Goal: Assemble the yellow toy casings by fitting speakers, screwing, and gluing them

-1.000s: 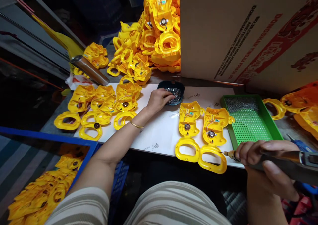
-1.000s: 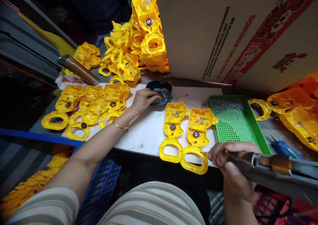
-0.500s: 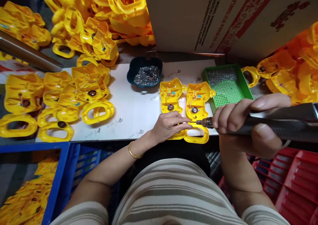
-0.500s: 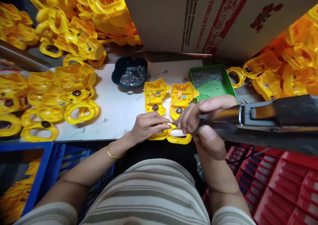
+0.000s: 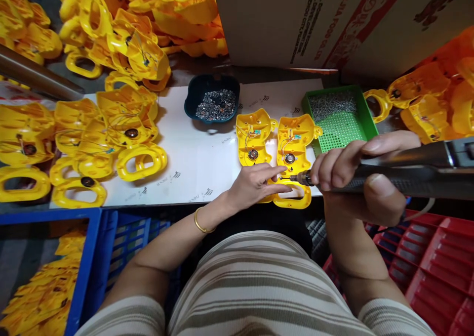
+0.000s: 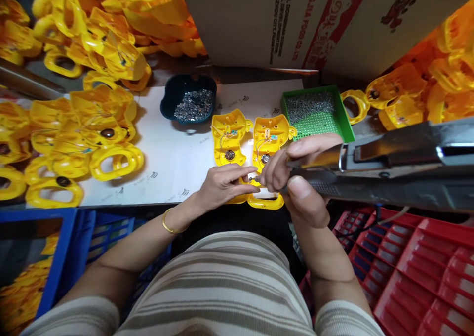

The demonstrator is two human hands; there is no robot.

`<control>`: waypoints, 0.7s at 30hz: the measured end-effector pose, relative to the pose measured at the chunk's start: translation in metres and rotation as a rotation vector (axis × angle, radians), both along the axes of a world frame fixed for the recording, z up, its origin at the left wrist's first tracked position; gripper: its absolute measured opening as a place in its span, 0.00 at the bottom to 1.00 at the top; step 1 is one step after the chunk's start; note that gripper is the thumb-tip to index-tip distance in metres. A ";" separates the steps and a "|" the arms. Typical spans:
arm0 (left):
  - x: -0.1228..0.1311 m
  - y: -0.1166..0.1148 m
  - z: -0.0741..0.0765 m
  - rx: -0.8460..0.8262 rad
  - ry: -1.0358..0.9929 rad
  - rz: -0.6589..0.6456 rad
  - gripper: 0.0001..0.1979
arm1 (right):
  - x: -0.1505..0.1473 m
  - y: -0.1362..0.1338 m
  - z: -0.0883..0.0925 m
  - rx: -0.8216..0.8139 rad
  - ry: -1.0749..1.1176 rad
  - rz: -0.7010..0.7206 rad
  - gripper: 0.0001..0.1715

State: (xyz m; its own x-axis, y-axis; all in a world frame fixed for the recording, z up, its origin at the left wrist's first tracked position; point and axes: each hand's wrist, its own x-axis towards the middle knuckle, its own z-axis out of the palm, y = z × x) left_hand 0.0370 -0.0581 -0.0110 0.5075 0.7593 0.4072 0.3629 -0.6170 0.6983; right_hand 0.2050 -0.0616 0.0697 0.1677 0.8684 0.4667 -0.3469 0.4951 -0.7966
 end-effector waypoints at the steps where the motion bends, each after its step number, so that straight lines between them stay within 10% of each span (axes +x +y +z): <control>1: 0.000 0.000 0.000 -0.001 0.010 -0.005 0.16 | 0.000 0.000 0.000 0.002 0.001 0.001 0.08; 21: 0.007 -0.009 0.006 -0.044 0.050 -0.075 0.16 | 0.008 0.001 -0.001 0.003 -0.061 0.208 0.09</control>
State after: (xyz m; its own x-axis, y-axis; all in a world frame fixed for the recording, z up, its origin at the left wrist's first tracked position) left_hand 0.0445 -0.0670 -0.0054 0.5821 0.7351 0.3475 0.3518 -0.6131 0.7073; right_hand 0.2127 -0.0610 0.0687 -0.0435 0.8799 0.4731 -0.3927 0.4204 -0.8180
